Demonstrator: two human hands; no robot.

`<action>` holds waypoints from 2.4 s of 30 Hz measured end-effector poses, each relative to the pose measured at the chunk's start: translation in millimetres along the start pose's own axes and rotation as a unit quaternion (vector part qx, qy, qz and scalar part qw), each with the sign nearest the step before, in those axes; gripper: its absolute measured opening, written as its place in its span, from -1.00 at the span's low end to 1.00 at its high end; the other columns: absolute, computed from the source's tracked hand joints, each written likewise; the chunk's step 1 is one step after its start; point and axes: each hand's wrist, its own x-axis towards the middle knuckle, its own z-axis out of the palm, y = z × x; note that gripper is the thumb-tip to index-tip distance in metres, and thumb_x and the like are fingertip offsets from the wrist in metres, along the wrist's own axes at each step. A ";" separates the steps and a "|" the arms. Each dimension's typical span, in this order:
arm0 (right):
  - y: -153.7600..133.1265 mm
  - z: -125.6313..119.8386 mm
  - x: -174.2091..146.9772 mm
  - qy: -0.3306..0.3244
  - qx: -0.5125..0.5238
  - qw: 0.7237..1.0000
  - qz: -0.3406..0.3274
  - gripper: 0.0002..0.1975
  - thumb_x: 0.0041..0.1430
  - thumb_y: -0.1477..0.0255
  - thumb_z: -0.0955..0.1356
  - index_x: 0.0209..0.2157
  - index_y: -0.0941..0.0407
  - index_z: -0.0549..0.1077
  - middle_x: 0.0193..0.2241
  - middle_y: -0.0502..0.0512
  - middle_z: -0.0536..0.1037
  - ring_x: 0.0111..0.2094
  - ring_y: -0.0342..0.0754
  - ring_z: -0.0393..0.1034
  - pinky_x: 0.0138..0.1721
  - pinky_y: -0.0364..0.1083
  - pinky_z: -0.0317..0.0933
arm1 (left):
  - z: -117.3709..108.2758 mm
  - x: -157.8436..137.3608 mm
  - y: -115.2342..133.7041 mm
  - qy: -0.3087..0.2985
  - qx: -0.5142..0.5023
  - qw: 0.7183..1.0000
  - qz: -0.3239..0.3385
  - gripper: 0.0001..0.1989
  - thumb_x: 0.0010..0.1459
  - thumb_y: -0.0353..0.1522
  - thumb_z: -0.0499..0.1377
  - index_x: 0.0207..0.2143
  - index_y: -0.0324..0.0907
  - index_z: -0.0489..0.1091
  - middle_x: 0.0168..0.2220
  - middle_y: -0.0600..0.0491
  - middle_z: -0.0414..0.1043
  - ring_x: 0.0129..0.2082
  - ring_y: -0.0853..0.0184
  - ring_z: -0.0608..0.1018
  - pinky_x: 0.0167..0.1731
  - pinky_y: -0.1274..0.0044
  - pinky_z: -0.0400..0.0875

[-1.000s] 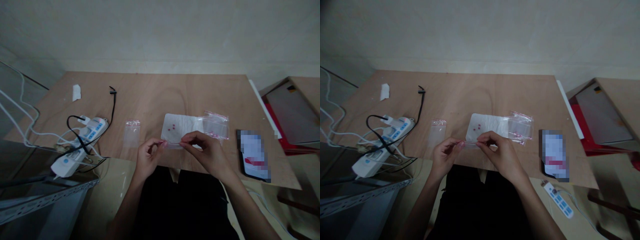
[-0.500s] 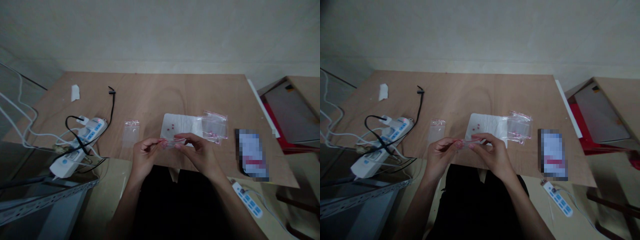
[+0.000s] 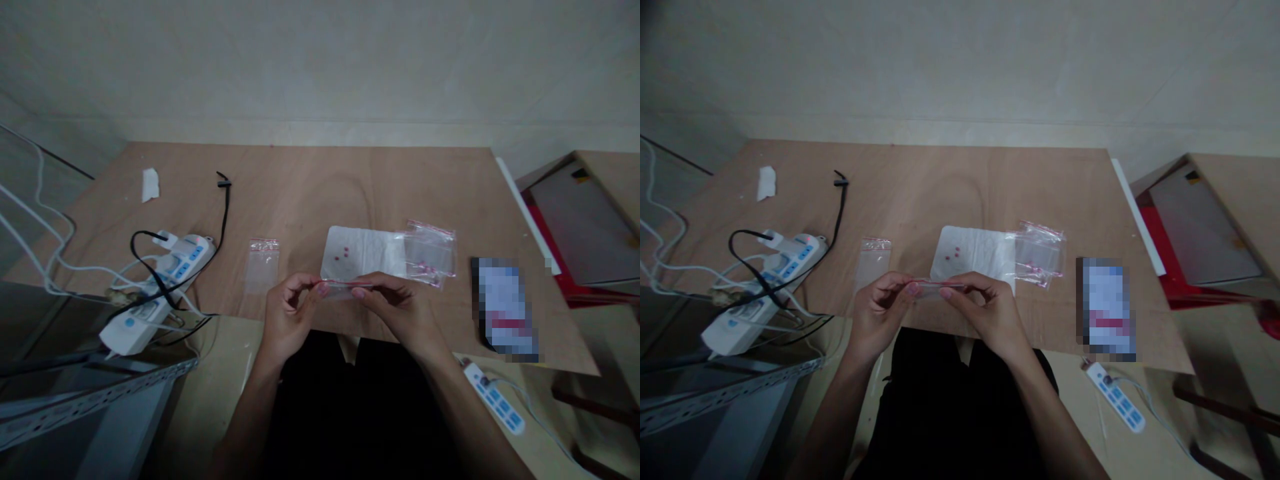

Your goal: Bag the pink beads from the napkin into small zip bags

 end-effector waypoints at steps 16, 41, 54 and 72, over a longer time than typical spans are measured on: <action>-2.1 6.7 -2.0 -0.026 0.016 0.999 -0.011 -0.93 0.01 0.37 0.46 -0.42 0.05 0.60 -0.45 0.03 0.63 -0.40 -0.10 0.50 -0.33 -0.13 0.36 | 2.3 -3.1 2.5 -0.039 -0.011 0.999 0.036 -0.86 0.04 -0.31 0.30 -0.45 -0.22 0.51 -0.47 0.02 0.58 -0.46 0.38 0.56 -0.39 0.58 0.43; -1.4 -1.4 -9.2 -0.013 -0.104 0.992 -0.066 -0.86 0.14 0.32 0.41 -0.40 0.11 0.53 -0.46 0.06 0.59 -0.43 -0.07 0.47 -0.36 -0.11 0.35 | 14.7 -4.8 5.3 -0.103 0.055 0.992 0.055 -0.86 0.16 -0.33 0.19 -0.35 -0.19 0.52 -0.36 -0.01 0.61 -0.34 0.32 0.60 -0.28 0.53 0.48; -22.8 -34.2 4.3 0.135 -0.071 0.986 -0.060 -0.82 0.06 0.33 0.45 -0.25 0.04 0.54 -0.52 -0.01 0.61 -0.63 -0.13 0.39 -0.56 -0.12 0.30 | -15.5 17.2 -13.2 0.046 0.127 0.991 0.015 -0.69 0.14 -0.14 0.18 -0.37 -0.18 0.57 -0.35 -0.03 0.63 -0.32 0.24 0.62 -0.24 0.43 0.50; 14.9 -115.5 59.5 0.300 -0.468 0.809 -0.191 -0.69 0.18 0.37 0.31 -0.07 0.17 0.48 -0.04 0.37 0.49 0.05 0.28 0.30 0.07 0.27 0.15 | -47.0 58.0 -44.8 0.182 0.510 0.840 -0.026 -0.39 0.07 -0.09 0.19 0.00 -0.41 0.34 0.05 -0.43 0.39 0.09 -0.23 0.39 0.04 0.07 0.22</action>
